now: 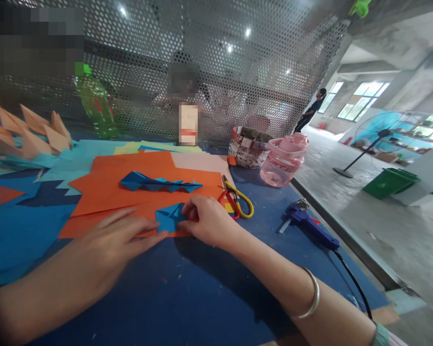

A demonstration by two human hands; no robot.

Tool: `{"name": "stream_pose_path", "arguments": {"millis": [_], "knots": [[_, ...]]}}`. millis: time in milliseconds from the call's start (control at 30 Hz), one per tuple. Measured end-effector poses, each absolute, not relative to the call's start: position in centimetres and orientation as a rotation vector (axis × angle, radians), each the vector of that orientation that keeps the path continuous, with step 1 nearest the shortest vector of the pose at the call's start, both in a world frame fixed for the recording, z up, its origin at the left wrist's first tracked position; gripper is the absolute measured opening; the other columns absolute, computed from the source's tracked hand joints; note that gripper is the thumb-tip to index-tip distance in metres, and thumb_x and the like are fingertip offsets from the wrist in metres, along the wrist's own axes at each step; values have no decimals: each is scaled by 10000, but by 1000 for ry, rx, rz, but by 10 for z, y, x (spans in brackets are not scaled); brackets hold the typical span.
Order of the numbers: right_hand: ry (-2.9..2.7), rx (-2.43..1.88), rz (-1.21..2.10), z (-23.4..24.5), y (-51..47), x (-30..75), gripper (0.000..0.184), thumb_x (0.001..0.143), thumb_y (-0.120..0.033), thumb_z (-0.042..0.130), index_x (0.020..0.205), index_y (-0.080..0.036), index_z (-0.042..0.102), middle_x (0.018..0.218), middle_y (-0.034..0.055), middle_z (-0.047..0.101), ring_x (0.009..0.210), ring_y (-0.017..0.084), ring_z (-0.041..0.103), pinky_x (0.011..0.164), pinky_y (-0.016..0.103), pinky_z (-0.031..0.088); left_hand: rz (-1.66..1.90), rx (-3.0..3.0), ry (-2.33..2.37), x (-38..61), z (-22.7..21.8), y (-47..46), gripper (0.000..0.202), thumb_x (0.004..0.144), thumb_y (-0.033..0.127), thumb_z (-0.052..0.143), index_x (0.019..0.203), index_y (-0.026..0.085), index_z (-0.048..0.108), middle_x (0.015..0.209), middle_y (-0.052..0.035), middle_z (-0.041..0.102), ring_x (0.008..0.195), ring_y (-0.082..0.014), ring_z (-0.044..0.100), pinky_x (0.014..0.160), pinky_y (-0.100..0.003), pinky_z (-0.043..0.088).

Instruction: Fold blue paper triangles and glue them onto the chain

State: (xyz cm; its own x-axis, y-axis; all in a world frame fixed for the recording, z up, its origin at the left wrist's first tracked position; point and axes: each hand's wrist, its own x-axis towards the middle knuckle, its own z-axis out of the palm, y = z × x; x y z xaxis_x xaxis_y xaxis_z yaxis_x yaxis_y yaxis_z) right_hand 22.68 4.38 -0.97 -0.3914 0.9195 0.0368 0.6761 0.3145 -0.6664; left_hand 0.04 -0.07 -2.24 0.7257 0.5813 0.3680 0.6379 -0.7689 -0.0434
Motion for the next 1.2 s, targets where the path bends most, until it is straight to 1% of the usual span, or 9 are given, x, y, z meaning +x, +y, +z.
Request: {"name": "stream_pose_path", "arguments": {"millis": [233, 300, 400, 500, 767, 833, 1000, 1100, 1200], "knots": [[-2209, -1350, 893, -9, 48, 231, 160, 763, -111, 672, 903, -159, 611, 709, -30, 590, 637, 93, 542, 608, 223, 393, -444, -2794, -1053, 3, -11, -5, 555, 792, -48, 353, 1134, 223, 697, 990, -71, 675, 967, -222, 605, 965, -448, 445], [-2207, -1403, 830, -9, 45, 228, 176, 755, -210, 728, 885, -164, 618, 703, -29, 585, 635, 99, 525, 596, 230, 369, -421, -2793, -1062, 5, -8, -6, 551, 805, -46, 336, 1122, 215, 703, 969, -74, 676, 946, -227, 608, 944, -449, 458], [-2185, -1488, 684, -9, 38, 221, 337, 701, -423, 794, 844, -174, 618, 701, -26, 581, 644, 113, 499, 589, 241, 328, -409, -2787, -1073, 7, -5, -7, 548, 805, -44, 326, 1095, 218, 710, 934, -73, 677, 893, -231, 612, 884, -432, 485], [-2172, -1510, 630, -8, 36, 217, 384, 688, -483, 791, 832, -177, 608, 707, -23, 581, 656, 119, 492, 594, 246, 313, -424, -2777, -1064, 7, -5, -6, 552, 791, -42, 332, 1082, 231, 713, 932, -66, 682, 873, -226, 615, 885, -423, 479], [-2137, -1428, 983, -7, 48, 230, 254, 696, -182, 742, 910, -165, 605, 710, -44, 557, 642, 97, 514, 585, 225, 371, -527, -2771, -931, -1, -18, 0, 559, 757, -30, 351, 1118, 222, 695, 994, -61, 691, 944, -230, 615, 958, -442, 419], [-2130, -1409, 1012, -8, 48, 230, 251, 703, -162, 730, 920, -162, 604, 704, -47, 549, 640, 95, 513, 586, 224, 375, -536, -2768, -916, -1, -19, 1, 537, 769, -10, 350, 1107, 219, 697, 981, -67, 693, 923, -236, 616, 930, -442, 436], [-2152, -1479, 796, -9, 43, 223, 261, 717, -292, 770, 889, -167, 618, 702, -32, 568, 643, 111, 511, 586, 244, 353, -498, -2761, -940, 1, -15, 0, 536, 788, -15, 328, 1074, 226, 711, 922, -70, 692, 855, -228, 621, 870, -424, 466], [-2150, -1451, 846, -10, 45, 225, 190, 742, -170, 721, 895, -165, 608, 699, -33, 570, 636, 103, 516, 602, 242, 377, -497, -2781, -968, 1, -12, -1, 543, 792, -19, 327, 1096, 220, 708, 975, -72, 697, 917, -233, 626, 932, -447, 441], [-2146, -1374, 963, -11, 49, 230, 210, 735, -62, 662, 906, -162, 592, 698, -39, 557, 638, 100, 526, 613, 237, 409, -504, -2811, -1017, 0, -9, -3, 544, 801, -18, 321, 1092, 231, 707, 1018, -56, 703, 957, -224, 626, 975, -439, 418]]}}
